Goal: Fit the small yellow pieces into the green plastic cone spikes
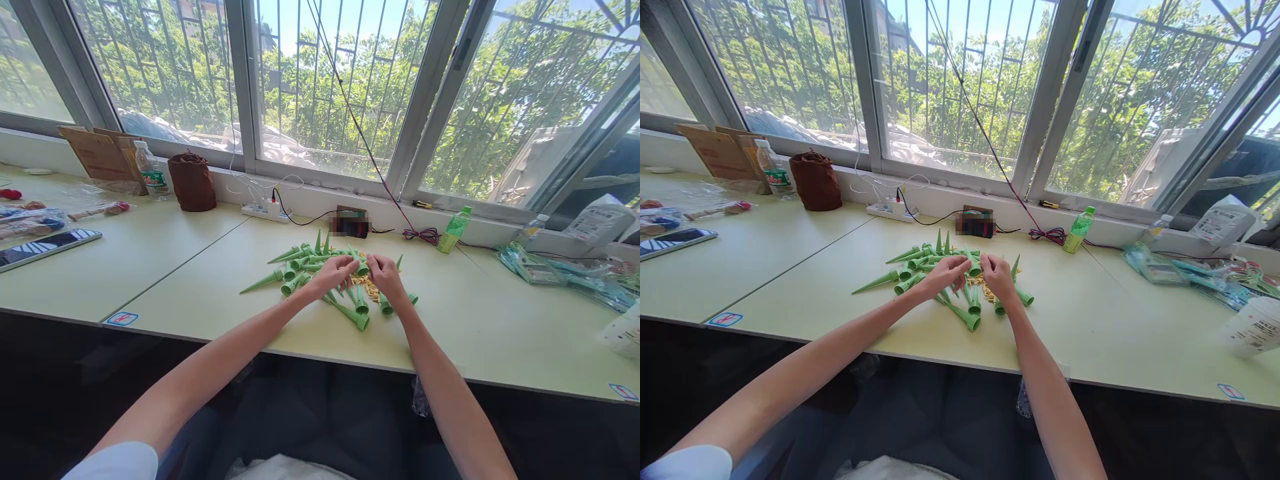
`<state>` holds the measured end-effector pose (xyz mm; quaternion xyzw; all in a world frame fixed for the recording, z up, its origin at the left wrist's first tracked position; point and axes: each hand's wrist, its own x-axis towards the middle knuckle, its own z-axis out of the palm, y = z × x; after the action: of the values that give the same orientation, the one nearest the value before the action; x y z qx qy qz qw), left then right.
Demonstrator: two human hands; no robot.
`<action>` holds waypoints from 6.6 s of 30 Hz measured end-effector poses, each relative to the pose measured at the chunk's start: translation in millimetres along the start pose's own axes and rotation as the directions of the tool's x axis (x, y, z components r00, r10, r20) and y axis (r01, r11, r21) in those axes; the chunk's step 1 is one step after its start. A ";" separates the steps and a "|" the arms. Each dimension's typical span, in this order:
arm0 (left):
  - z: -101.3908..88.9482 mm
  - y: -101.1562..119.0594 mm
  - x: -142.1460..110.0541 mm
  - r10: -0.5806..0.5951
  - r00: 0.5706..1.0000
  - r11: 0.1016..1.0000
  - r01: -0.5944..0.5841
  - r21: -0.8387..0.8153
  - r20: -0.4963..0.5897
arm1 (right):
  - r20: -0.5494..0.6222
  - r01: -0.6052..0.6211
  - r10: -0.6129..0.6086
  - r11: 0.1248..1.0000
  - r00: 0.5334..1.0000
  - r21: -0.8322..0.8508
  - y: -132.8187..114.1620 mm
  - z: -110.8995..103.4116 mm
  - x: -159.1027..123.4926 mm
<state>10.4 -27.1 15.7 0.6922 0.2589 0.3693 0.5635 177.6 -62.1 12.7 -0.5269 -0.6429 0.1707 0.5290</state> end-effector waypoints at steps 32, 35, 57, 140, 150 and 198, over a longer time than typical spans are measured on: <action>-1.4 -1.5 1.7 -0.168 0.986 0.982 0.167 -0.089 -0.006 | -0.018 0.016 -0.016 1.000 1.000 -0.012 5.7 2.8 1.1; -2.4 -4.7 0.9 -0.044 0.996 0.998 0.047 0.032 -0.084 | -0.003 0.006 -0.006 1.000 1.000 -0.030 5.3 2.4 1.3; 0.1 3.4 4.5 -0.192 0.976 0.978 0.181 -0.099 -0.105 | -0.042 0.029 -0.029 0.999 0.999 0.015 2.3 5.4 -1.1; 1.6 2.2 -5.3 0.157 0.985 0.953 -0.131 0.274 -0.077 | 0.004 0.050 -0.050 0.992 0.999 -0.113 -2.2 2.3 -2.0; 3.1 -2.7 -1.8 0.320 0.916 0.866 -0.179 0.467 -0.243 | -0.137 0.045 -0.058 0.995 0.989 -0.093 0.1 7.3 -0.9; 1.5 -7.0 4.1 0.154 0.952 0.967 -0.091 0.236 -0.263 | -0.142 0.022 -0.032 0.997 0.989 -0.070 7.4 6.2 0.7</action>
<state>14.5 -23.2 9.7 0.7063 0.3316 0.4667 0.4163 176.0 -56.5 4.9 -0.5470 -0.6157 0.1034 0.5578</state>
